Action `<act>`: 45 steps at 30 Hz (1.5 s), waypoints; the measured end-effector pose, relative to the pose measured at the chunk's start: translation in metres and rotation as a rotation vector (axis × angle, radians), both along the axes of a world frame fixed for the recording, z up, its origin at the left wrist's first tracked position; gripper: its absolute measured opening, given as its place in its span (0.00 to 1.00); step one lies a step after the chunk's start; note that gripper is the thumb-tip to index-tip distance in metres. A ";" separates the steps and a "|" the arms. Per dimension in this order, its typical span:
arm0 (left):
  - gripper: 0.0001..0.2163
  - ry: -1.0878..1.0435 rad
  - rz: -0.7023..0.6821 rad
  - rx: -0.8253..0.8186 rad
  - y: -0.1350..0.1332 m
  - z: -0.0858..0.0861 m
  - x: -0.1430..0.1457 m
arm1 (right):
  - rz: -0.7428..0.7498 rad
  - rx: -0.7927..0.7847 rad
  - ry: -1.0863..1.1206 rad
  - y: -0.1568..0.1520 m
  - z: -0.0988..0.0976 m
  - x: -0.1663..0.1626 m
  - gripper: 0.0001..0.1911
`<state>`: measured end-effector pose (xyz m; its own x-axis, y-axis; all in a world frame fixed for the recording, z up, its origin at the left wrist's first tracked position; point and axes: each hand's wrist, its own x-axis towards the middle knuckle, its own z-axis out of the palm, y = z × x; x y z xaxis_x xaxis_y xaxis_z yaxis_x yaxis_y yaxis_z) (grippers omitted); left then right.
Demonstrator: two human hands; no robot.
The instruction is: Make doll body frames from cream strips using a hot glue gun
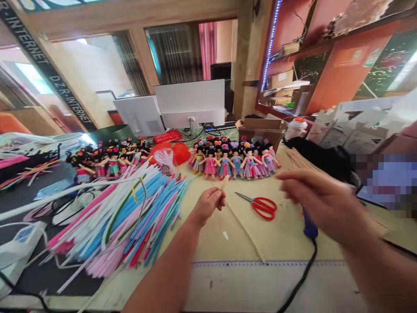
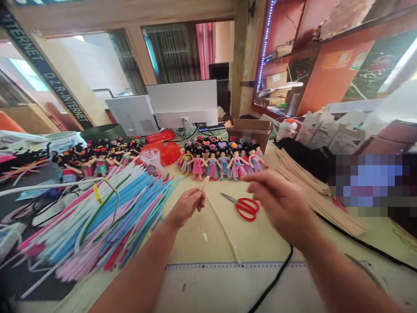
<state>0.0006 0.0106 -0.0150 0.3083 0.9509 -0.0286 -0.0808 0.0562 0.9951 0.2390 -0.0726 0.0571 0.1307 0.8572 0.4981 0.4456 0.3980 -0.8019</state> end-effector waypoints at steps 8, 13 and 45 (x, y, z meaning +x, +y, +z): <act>0.10 -0.012 -0.101 -0.008 -0.002 0.000 -0.003 | 0.458 -0.401 0.289 0.087 -0.060 -0.081 0.17; 0.12 -0.003 -0.212 -0.058 -0.002 -0.001 -0.005 | 0.624 -0.472 0.344 0.088 -0.071 -0.076 0.15; 0.12 -0.015 -0.218 -0.199 -0.004 0.000 0.004 | 0.705 -0.329 0.383 0.093 -0.085 -0.068 0.13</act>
